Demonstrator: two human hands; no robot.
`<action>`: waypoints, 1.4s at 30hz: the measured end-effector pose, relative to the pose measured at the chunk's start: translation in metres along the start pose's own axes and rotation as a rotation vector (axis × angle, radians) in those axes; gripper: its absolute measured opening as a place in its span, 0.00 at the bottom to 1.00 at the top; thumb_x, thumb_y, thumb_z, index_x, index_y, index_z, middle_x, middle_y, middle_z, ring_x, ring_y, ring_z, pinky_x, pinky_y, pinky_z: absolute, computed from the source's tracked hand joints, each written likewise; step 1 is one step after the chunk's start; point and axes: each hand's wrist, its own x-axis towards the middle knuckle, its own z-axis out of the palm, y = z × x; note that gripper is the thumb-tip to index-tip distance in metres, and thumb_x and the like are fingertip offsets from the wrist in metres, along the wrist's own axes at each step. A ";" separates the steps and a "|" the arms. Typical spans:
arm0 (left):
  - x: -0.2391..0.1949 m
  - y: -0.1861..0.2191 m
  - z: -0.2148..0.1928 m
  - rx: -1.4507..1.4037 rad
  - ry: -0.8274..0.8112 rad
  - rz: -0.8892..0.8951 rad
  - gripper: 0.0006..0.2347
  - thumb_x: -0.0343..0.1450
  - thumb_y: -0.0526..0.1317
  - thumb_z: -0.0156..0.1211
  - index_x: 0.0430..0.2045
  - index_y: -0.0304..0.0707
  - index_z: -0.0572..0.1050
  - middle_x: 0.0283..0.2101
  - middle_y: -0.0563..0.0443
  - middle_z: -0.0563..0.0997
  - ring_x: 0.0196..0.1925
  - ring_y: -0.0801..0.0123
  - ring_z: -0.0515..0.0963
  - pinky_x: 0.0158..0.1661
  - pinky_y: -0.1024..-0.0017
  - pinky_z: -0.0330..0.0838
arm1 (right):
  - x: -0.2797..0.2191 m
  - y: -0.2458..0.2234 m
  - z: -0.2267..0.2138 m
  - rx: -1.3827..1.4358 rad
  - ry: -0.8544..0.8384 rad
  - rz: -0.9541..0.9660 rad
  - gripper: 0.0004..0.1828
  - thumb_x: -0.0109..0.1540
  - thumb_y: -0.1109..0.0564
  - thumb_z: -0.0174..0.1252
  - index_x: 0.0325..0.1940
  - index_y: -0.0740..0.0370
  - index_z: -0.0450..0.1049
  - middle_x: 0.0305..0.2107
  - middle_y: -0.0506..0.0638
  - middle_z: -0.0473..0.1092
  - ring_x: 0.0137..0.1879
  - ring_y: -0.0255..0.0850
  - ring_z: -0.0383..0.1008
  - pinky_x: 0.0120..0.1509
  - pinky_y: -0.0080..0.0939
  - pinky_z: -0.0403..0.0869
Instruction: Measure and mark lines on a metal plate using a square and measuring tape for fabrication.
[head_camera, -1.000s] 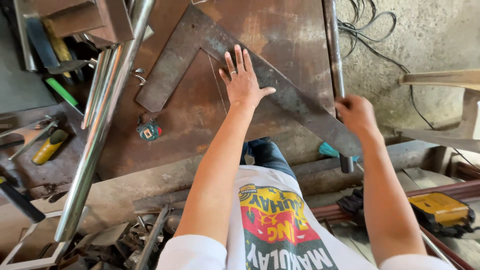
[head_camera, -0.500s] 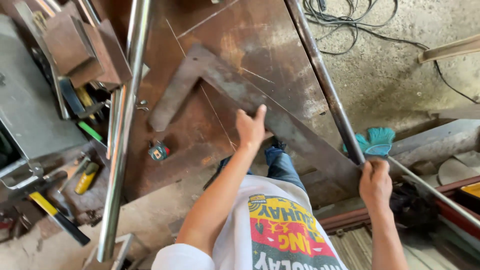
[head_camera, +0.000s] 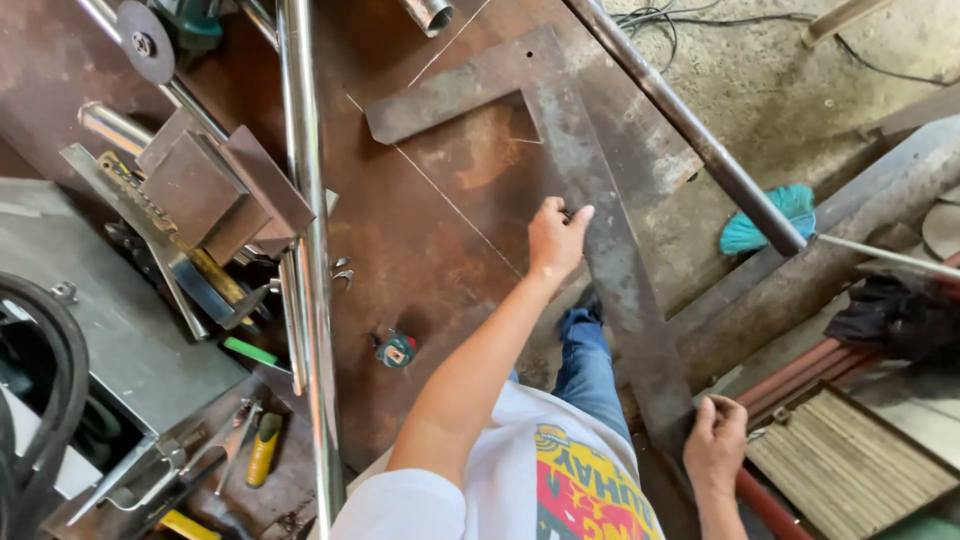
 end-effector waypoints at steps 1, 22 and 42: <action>0.007 -0.005 -0.010 0.004 -0.011 0.008 0.19 0.65 0.46 0.66 0.41 0.26 0.75 0.36 0.37 0.84 0.35 0.52 0.83 0.39 0.63 0.77 | -0.011 -0.010 0.010 0.005 0.010 0.008 0.11 0.74 0.58 0.52 0.54 0.70 0.69 0.37 0.60 0.73 0.37 0.47 0.73 0.43 0.45 0.70; 0.127 -0.024 -0.089 0.502 0.060 0.016 0.21 0.61 0.58 0.73 0.33 0.42 0.81 0.35 0.44 0.85 0.48 0.46 0.85 0.50 0.51 0.80 | -0.066 -0.094 0.179 0.470 -0.099 0.127 0.08 0.64 0.55 0.68 0.44 0.58 0.79 0.30 0.50 0.78 0.37 0.34 0.77 0.41 0.37 0.76; 0.183 -0.016 -0.082 0.795 0.102 0.384 0.42 0.69 0.65 0.71 0.73 0.44 0.57 0.77 0.54 0.55 0.80 0.51 0.46 0.73 0.38 0.37 | -0.062 -0.130 0.193 0.519 -0.144 0.172 0.08 0.63 0.59 0.63 0.40 0.66 0.74 0.30 0.50 0.75 0.33 0.34 0.71 0.40 0.33 0.73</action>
